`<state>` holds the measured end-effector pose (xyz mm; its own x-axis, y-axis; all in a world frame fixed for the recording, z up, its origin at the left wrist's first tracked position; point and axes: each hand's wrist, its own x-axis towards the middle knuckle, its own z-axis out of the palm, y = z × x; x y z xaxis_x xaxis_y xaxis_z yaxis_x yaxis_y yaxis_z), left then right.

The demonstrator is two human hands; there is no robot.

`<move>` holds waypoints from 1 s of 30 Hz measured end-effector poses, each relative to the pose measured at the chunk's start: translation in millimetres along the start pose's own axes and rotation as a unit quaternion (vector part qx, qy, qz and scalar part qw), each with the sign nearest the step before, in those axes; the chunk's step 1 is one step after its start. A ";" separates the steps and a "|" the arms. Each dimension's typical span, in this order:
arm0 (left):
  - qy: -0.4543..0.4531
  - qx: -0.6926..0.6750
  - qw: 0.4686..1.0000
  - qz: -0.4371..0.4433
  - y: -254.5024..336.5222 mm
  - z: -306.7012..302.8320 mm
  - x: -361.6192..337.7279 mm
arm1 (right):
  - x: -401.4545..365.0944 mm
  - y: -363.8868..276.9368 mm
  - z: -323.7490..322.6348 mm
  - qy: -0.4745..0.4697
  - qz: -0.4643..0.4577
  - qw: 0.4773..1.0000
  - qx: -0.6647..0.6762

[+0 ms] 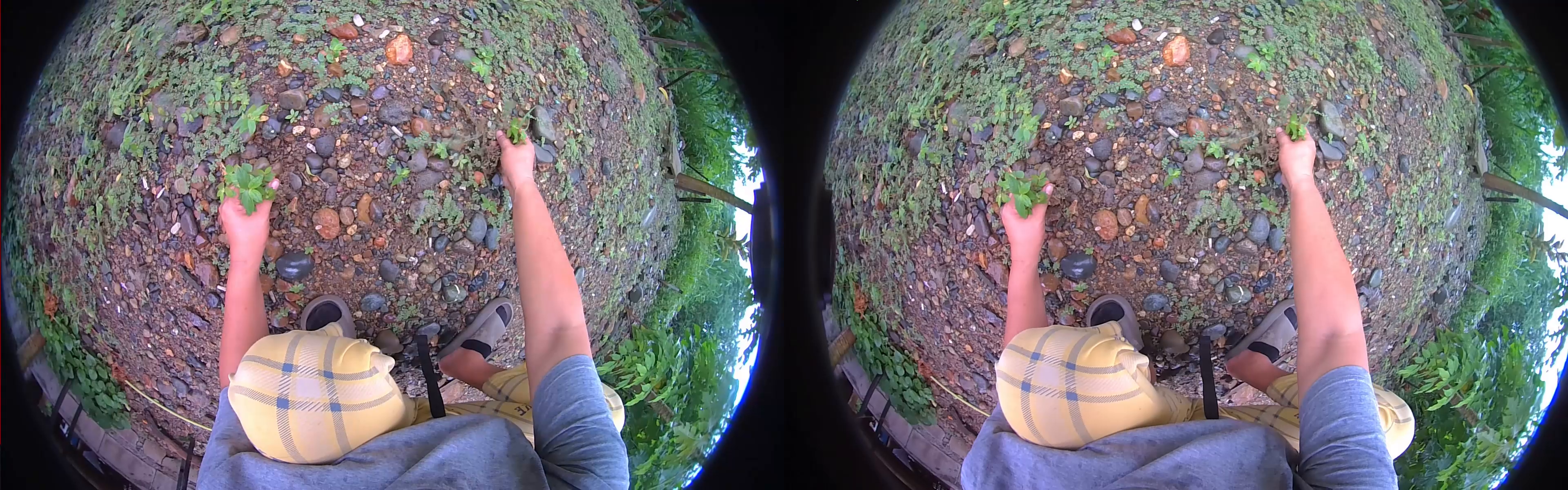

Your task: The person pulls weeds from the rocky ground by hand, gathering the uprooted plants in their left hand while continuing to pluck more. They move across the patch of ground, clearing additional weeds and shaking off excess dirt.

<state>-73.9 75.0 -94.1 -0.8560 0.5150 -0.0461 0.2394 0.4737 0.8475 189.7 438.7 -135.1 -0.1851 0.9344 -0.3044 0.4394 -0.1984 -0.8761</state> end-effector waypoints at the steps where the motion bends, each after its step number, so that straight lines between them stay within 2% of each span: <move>1: -0.006 -0.002 1.000 -0.013 2.1 -0.1 -0.2 | 1.4 -0.7 0.6 0.011 0.008 0.999 0.036; 4: 0.008 -0.014 1.000 0.023 -1.4 1.2 2.0 | 5.2 1.0 3.8 0.051 0.010 0.996 0.073; 7: 0.018 -0.025 1.000 -0.002 3.5 0.7 2.0 | 12.2 9.5 6.7 0.025 -0.101 0.993 -0.047; 10: -0.004 -0.001 1.000 -0.010 1.9 0.2 2.2 | 2.8 1.6 12.1 -0.060 -0.161 0.951 -0.257; 11: -0.006 -0.003 1.000 -0.011 2.3 1.1 1.8 | 0.7 -7.3 14.9 -0.051 -0.195 0.902 -0.381; 14: -0.009 -0.011 1.000 -0.013 4.6 3.7 -0.1 | -12.3 -33.3 27.0 -0.058 -0.139 0.846 -0.511; 18: -0.001 -0.023 1.000 -0.008 -0.2 1.4 -0.4 | 3.3 -40.0 34.4 -0.086 -0.088 0.781 -0.612; 19: 0.001 -0.023 1.000 -0.005 -1.3 0.4 -0.2 | 4.8 -43.1 34.4 -0.078 -0.088 0.780 -0.615; 22: 0.002 -0.036 0.999 -0.031 2.5 -3.5 -0.6 | 9.1 -56.7 31.1 -0.121 -0.092 0.726 -0.670; 23: 0.003 -0.033 0.999 -0.030 1.6 -4.0 -0.9 | 12.6 -53.6 29.5 -0.107 -0.128 0.711 -0.683; 26: 0.004 -0.033 0.999 -0.031 -3.0 -2.7 -1.9 | 31.9 -47.5 19.8 -0.105 -0.186 0.690 -0.691; 30: -0.004 -0.035 0.999 -0.041 -2.2 2.3 -2.4 | 16.7 -72.2 24.1 -0.146 -0.116 0.689 -0.701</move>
<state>-71.3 74.4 -97.1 -0.8678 0.4820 -0.1208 0.1353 0.4631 0.8759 133.7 461.5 -85.9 -0.4729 0.7524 -0.4586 0.7469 0.6184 0.2444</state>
